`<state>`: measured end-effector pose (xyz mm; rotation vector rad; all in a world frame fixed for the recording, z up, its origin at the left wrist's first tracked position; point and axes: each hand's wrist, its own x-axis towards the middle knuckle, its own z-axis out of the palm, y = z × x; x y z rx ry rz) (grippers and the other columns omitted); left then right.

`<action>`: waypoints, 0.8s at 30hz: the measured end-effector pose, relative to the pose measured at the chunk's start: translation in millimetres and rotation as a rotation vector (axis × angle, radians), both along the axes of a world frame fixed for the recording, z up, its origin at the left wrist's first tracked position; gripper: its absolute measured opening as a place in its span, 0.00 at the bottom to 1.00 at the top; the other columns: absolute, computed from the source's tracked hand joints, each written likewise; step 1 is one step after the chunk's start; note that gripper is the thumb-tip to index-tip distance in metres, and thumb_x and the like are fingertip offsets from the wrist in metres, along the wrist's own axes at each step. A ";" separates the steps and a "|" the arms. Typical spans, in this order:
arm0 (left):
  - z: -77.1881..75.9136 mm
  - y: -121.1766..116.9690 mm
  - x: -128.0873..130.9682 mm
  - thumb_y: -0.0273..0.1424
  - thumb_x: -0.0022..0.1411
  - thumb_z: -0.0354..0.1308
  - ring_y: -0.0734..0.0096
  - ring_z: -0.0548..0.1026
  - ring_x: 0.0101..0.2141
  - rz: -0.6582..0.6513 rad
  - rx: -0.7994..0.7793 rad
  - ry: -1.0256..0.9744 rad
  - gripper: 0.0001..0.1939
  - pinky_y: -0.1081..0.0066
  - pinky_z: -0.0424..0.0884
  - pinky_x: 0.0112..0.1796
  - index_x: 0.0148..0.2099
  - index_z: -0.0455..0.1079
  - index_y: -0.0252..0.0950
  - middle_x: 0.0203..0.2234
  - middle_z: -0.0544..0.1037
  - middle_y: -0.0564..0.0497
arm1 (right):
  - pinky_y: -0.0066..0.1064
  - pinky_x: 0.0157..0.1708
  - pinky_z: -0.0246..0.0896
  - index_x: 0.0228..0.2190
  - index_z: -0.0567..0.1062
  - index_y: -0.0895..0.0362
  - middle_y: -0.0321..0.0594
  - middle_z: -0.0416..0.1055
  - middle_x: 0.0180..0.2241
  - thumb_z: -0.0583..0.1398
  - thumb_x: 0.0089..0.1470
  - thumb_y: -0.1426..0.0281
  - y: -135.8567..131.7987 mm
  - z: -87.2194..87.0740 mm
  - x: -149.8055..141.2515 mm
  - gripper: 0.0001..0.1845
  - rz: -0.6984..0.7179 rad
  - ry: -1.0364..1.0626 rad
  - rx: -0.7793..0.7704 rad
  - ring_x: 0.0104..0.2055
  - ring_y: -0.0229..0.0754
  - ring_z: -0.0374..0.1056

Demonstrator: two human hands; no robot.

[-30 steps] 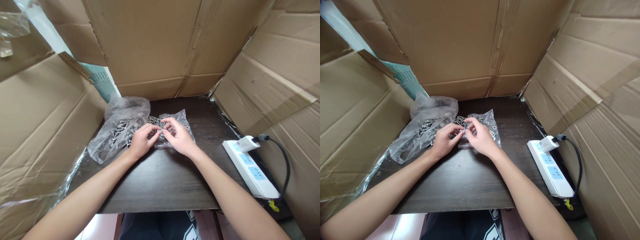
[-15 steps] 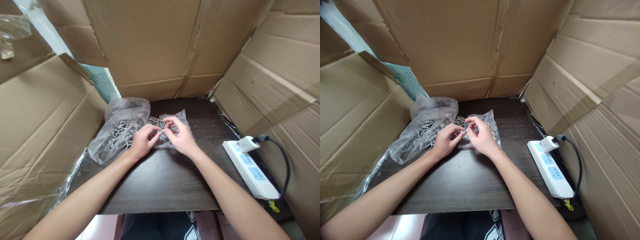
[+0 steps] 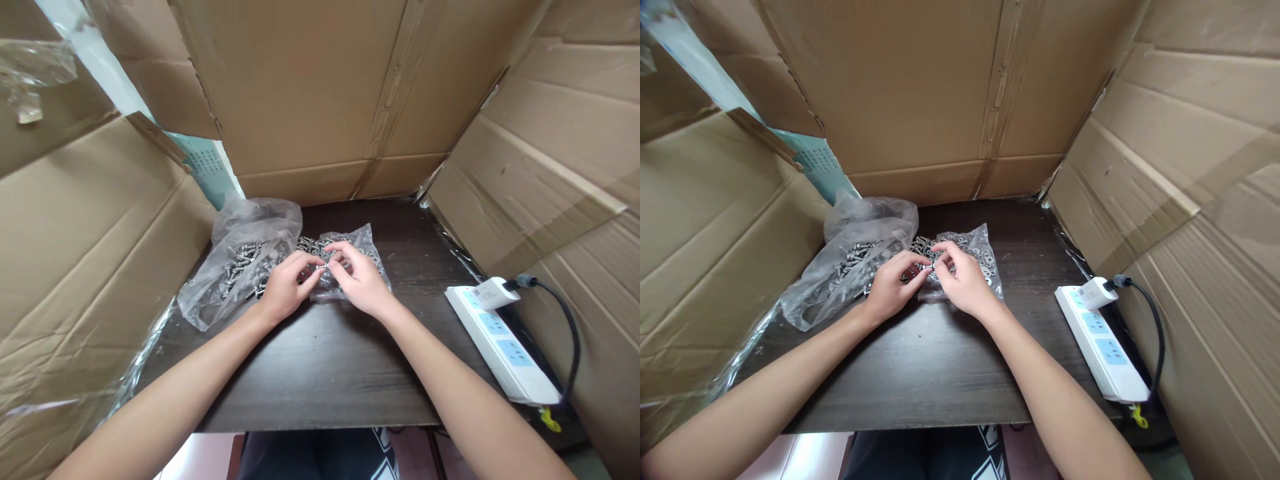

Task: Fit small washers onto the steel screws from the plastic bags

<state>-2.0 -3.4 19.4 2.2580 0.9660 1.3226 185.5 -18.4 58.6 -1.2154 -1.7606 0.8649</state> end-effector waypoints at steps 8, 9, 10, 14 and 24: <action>0.8 0.3 0.3 0.27 0.70 0.60 0.74 0.75 0.31 0.002 0.011 0.001 0.04 0.75 0.73 0.33 0.46 0.74 0.36 0.38 0.79 0.50 | 0.30 0.30 0.64 0.48 0.72 0.55 0.42 0.71 0.42 0.58 0.50 0.75 -2.4 1.6 -1.0 0.21 0.002 0.004 0.048 0.37 0.40 0.69; 0.8 0.3 0.5 0.27 0.70 0.60 0.74 0.75 0.31 0.000 0.015 0.001 0.04 0.75 0.73 0.33 0.46 0.74 0.36 0.38 0.79 0.50 | 0.30 0.30 0.64 0.48 0.72 0.55 0.42 0.71 0.42 0.58 0.50 0.75 -2.5 1.6 -1.0 0.22 0.004 0.003 0.047 0.37 0.40 0.69; 0.8 0.4 0.6 0.27 0.70 0.60 0.74 0.75 0.30 -0.002 0.018 0.001 0.04 0.75 0.73 0.33 0.46 0.74 0.36 0.38 0.79 0.50 | 0.30 0.30 0.64 0.48 0.72 0.55 0.42 0.71 0.42 0.58 0.50 0.75 -2.3 1.5 -0.9 0.22 0.004 0.003 0.046 0.37 0.40 0.69; 0.3 0.4 1.0 0.27 0.70 0.61 0.75 0.75 0.30 -0.002 0.018 -0.006 0.04 0.75 0.73 0.33 0.46 0.74 0.36 0.38 0.79 0.50 | 0.30 0.30 0.65 0.48 0.72 0.55 0.41 0.71 0.41 0.58 0.51 0.73 -1.3 0.8 -0.9 0.20 0.013 0.000 0.034 0.36 0.40 0.69; 2.0 -0.8 0.9 0.27 0.70 0.61 0.75 0.75 0.30 0.014 0.025 -0.006 0.03 0.74 0.72 0.34 0.46 0.74 0.36 0.37 0.79 0.51 | 0.31 0.31 0.65 0.47 0.72 0.55 0.40 0.72 0.39 0.59 0.53 0.72 -0.4 0.8 0.3 0.18 0.013 0.026 0.011 0.36 0.39 0.69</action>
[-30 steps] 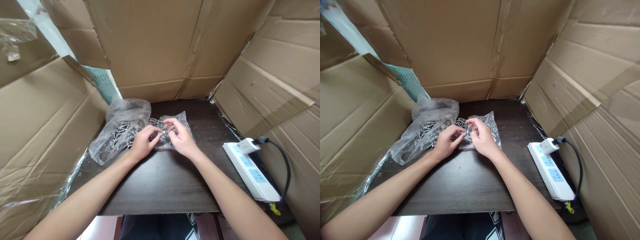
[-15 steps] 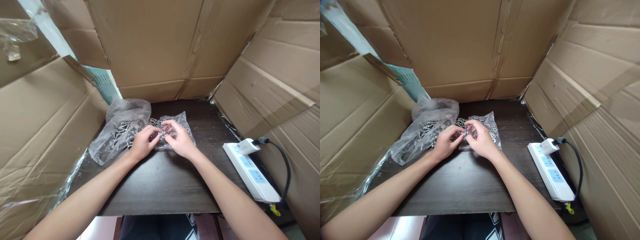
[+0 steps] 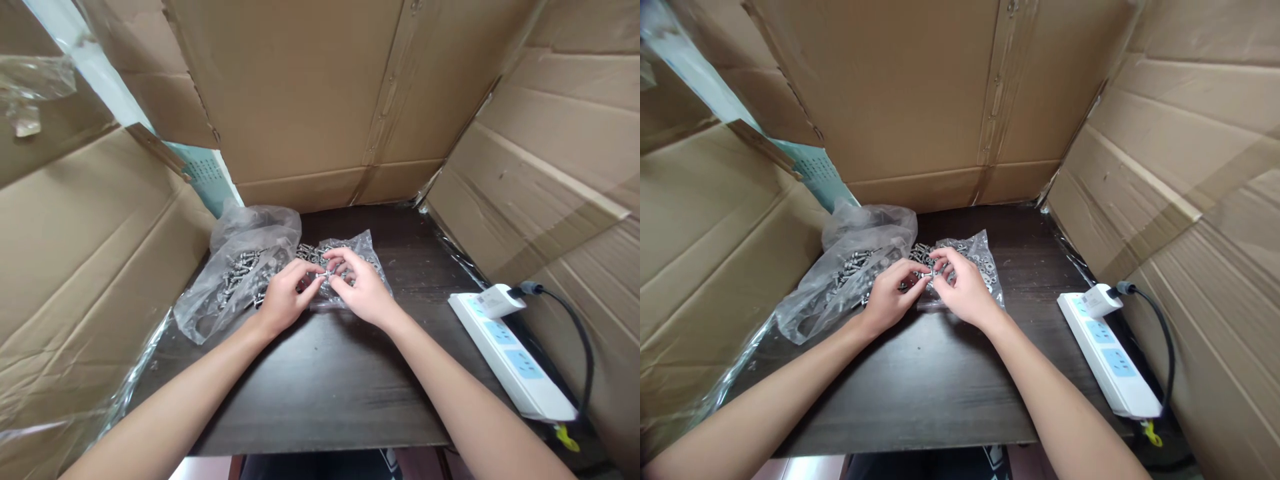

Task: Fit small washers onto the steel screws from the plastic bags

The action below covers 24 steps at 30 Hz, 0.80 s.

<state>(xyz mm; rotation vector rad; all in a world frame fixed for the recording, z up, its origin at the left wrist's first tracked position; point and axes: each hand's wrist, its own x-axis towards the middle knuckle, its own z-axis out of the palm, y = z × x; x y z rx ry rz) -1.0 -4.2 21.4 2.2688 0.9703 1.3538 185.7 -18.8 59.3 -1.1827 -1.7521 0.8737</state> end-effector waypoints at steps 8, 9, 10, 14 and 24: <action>-0.2 -0.2 1.4 0.26 0.70 0.61 0.76 0.75 0.30 -0.020 0.012 0.000 0.03 0.76 0.72 0.33 0.46 0.74 0.35 0.37 0.79 0.51 | 0.32 0.32 0.64 0.45 0.73 0.55 0.37 0.73 0.33 0.56 0.61 0.70 -0.7 4.7 1.8 0.12 -0.009 -0.084 0.048 0.32 0.39 0.69; 0.0 -0.1 1.6 0.26 0.70 0.61 0.76 0.75 0.30 -0.023 0.012 0.000 0.03 0.76 0.72 0.32 0.46 0.74 0.35 0.37 0.79 0.51 | 0.32 0.33 0.64 0.45 0.73 0.55 0.38 0.74 0.34 0.55 0.62 0.70 -0.3 5.2 2.7 0.11 -0.017 -0.089 0.050 0.32 0.39 0.70; 0.2 0.0 1.8 0.26 0.70 0.61 0.76 0.75 0.30 -0.021 0.010 0.001 0.03 0.76 0.72 0.32 0.46 0.74 0.35 0.37 0.79 0.50 | 0.33 0.34 0.65 0.46 0.73 0.55 0.39 0.74 0.37 0.56 0.61 0.70 0.1 5.3 3.6 0.12 -0.022 -0.082 0.050 0.33 0.39 0.70; 0.6 0.2 2.4 0.27 0.70 0.61 0.77 0.74 0.29 -0.005 0.013 0.004 0.04 0.76 0.72 0.32 0.46 0.74 0.34 0.37 0.79 0.50 | 0.32 0.32 0.65 0.49 0.72 0.54 0.40 0.74 0.42 0.61 0.57 0.69 1.1 3.0 4.9 0.17 0.006 -0.023 -0.012 0.34 0.39 0.71; 0.9 1.2 2.4 0.26 0.69 0.61 0.75 0.75 0.30 -0.036 0.035 0.019 0.03 0.76 0.73 0.33 0.46 0.74 0.35 0.36 0.78 0.51 | 0.34 0.34 0.64 0.47 0.73 0.54 0.35 0.73 0.30 0.55 0.66 0.64 -0.3 3.3 3.7 0.12 -0.001 -0.094 -0.055 0.30 0.39 0.69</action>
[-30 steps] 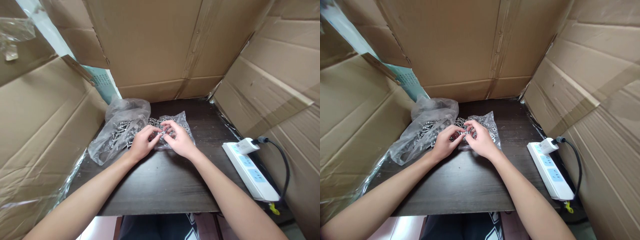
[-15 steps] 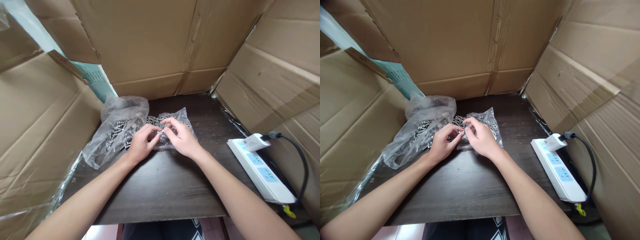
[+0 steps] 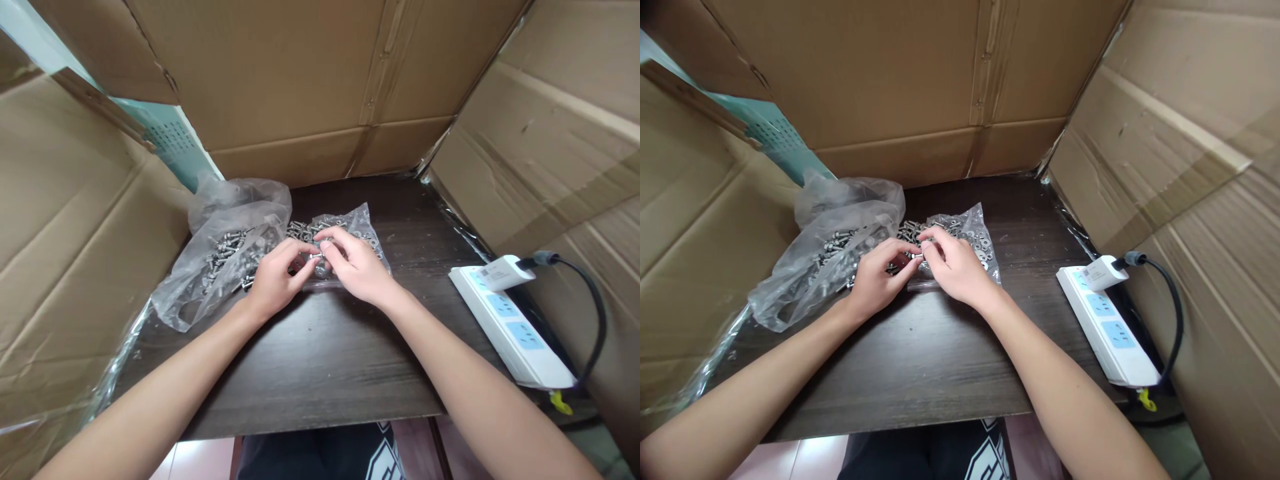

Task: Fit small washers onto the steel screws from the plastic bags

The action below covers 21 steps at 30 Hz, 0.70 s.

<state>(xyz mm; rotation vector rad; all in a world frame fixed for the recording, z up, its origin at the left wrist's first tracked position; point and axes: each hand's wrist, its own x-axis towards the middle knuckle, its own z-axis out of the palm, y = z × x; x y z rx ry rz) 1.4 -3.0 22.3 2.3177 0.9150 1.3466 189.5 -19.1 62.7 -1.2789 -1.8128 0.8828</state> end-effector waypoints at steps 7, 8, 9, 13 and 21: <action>-0.6 -1.1 -0.5 0.25 0.70 0.59 0.76 0.74 0.29 -0.001 -0.001 -0.001 0.04 0.75 0.72 0.33 0.46 0.73 0.35 0.37 0.78 0.51 | 0.32 0.32 0.64 0.52 0.71 0.54 0.40 0.73 0.43 0.62 0.56 0.68 -1.1 -1.2 -1.3 0.21 0.043 0.076 -0.010 0.33 0.38 0.70; -0.7 -1.3 -0.4 0.26 0.70 0.59 0.76 0.74 0.29 -0.005 -0.004 0.002 0.04 0.75 0.72 0.33 0.46 0.73 0.35 0.37 0.78 0.51 | 0.31 0.31 0.63 0.51 0.71 0.54 0.38 0.73 0.39 0.62 0.57 0.68 -1.7 -0.7 -1.8 0.19 0.042 0.065 -0.011 0.32 0.38 0.69; -0.9 -1.5 -0.3 0.26 0.70 0.59 0.76 0.74 0.29 -0.010 -0.007 0.006 0.04 0.75 0.72 0.34 0.46 0.73 0.35 0.37 0.78 0.51 | 0.31 0.31 0.62 0.50 0.72 0.54 0.36 0.72 0.35 0.61 0.59 0.67 -2.3 -0.1 -2.3 0.17 0.039 0.045 -0.009 0.30 0.38 0.68; -1.0 -1.5 -0.3 0.28 0.71 0.59 0.74 0.74 0.30 -0.018 -0.017 0.002 0.04 0.74 0.72 0.34 0.47 0.73 0.35 0.36 0.77 0.50 | 0.33 0.33 0.61 0.45 0.74 0.54 0.33 0.69 0.26 0.52 0.68 0.64 -4.2 1.9 -3.8 0.13 0.019 -0.050 0.011 0.29 0.39 0.67; -1.1 -1.1 -2.0 0.28 0.71 0.58 0.74 0.74 0.30 -0.016 -0.033 0.008 0.04 0.74 0.72 0.34 0.46 0.73 0.36 0.35 0.77 0.50 | 0.34 0.36 0.65 0.48 0.72 0.55 0.41 0.74 0.42 0.58 0.57 0.72 -7.2 0.6 -7.2 0.17 0.026 -0.073 0.114 0.33 0.40 0.70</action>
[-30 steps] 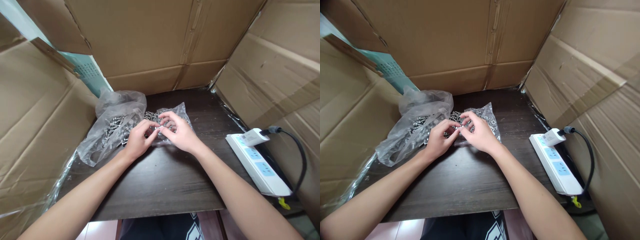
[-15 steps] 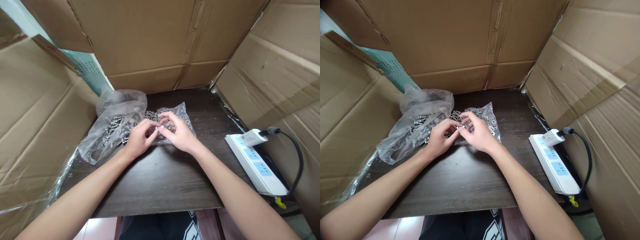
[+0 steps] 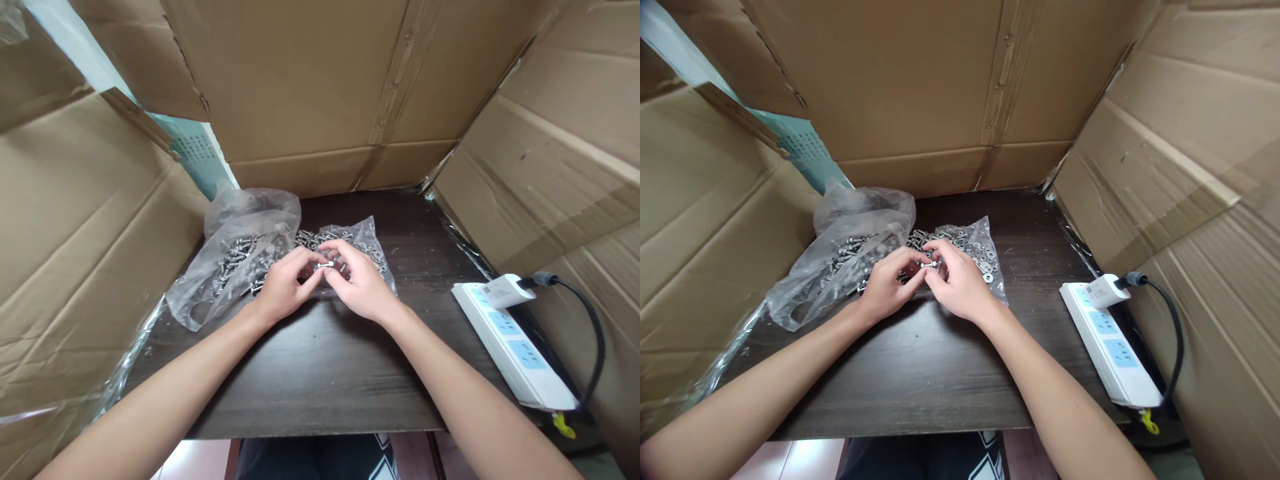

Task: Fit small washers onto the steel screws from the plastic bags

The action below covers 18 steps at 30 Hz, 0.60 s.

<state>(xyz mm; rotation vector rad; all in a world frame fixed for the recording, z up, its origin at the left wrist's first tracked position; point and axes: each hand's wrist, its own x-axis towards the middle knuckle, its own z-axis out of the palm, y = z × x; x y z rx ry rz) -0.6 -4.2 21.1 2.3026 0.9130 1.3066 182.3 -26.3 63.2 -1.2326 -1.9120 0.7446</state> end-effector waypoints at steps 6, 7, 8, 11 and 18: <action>-1.3 0.0 0.0 0.26 0.70 0.58 0.75 0.74 0.29 -0.008 0.006 -0.017 0.04 0.75 0.72 0.33 0.46 0.73 0.35 0.35 0.77 0.51 | 0.33 0.34 0.64 0.47 0.73 0.56 0.39 0.74 0.37 0.57 0.59 0.71 -0.2 -0.9 -1.9 0.14 0.021 0.009 0.000 0.31 0.39 0.68; -1.8 0.2 -0.1 0.26 0.70 0.58 0.75 0.74 0.29 -0.007 0.010 -0.020 0.04 0.75 0.72 0.33 0.46 0.73 0.35 0.35 0.77 0.51 | 0.33 0.34 0.64 0.48 0.73 0.56 0.38 0.74 0.35 0.57 0.60 0.70 0.0 -1.1 -2.1 0.14 0.015 0.014 -0.009 0.29 0.38 0.67; -2.3 0.5 -0.2 0.26 0.70 0.58 0.76 0.74 0.29 -0.007 0.012 -0.023 0.05 0.75 0.72 0.33 0.46 0.73 0.35 0.35 0.77 0.51 | 0.32 0.33 0.63 0.48 0.73 0.56 0.37 0.73 0.34 0.58 0.60 0.70 0.2 -1.3 -2.4 0.14 0.011 0.018 -0.017 0.29 0.38 0.67; -3.5 0.9 -0.6 0.26 0.70 0.58 0.76 0.74 0.29 -0.012 0.010 -0.026 0.05 0.76 0.72 0.32 0.46 0.73 0.35 0.35 0.77 0.50 | 0.31 0.32 0.62 0.47 0.73 0.55 0.34 0.70 0.30 0.58 0.61 0.69 0.1 -1.0 -2.9 0.12 0.012 0.020 -0.027 0.28 0.37 0.66; -1.6 0.5 -0.5 0.27 0.71 0.57 0.75 0.74 0.30 -0.030 0.003 -0.016 0.04 0.75 0.73 0.33 0.45 0.73 0.35 0.35 0.77 0.50 | 0.30 0.29 0.57 0.45 0.74 0.54 0.31 0.67 0.25 0.56 0.64 0.68 -0.4 1.5 -1.8 0.10 0.020 -0.037 -0.016 0.26 0.38 0.63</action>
